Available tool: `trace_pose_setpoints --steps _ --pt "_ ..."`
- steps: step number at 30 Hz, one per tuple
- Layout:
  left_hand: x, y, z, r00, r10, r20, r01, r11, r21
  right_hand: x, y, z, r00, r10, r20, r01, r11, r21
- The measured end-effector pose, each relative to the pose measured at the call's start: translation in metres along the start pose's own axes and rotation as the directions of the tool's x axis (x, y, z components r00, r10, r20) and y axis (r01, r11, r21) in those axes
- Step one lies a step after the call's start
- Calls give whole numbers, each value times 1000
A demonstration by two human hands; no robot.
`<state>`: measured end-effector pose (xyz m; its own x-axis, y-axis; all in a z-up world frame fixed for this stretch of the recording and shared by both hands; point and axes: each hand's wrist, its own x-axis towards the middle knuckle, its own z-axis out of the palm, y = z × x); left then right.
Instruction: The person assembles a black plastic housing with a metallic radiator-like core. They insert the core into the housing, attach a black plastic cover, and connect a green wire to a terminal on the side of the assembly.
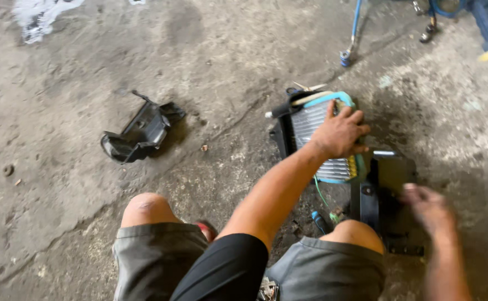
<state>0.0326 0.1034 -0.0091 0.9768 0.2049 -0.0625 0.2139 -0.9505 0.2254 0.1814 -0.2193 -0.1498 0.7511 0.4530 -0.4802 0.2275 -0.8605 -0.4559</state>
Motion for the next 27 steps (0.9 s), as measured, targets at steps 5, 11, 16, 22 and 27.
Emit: trace_pose_setpoints --steps 5,11,16,22,27 --pt "-1 -4 -10 998 43 47 -44 999 13 -78 -88 64 816 -406 411 234 883 407" --pt "-8 -8 0 988 95 -121 -97 995 -13 -127 -192 88 651 -759 35 758 651 32" --pt "-16 -15 11 985 118 -129 -123 992 -35 -104 -228 114 651 -751 -115 735 661 -155" --pt "-20 -25 2 982 157 -104 -163 986 -45 -83 -264 109 857 -513 51 508 822 -258" --pt "-27 -26 2 975 152 -160 -165 984 -68 -65 -285 112 932 -324 159 359 777 -517"
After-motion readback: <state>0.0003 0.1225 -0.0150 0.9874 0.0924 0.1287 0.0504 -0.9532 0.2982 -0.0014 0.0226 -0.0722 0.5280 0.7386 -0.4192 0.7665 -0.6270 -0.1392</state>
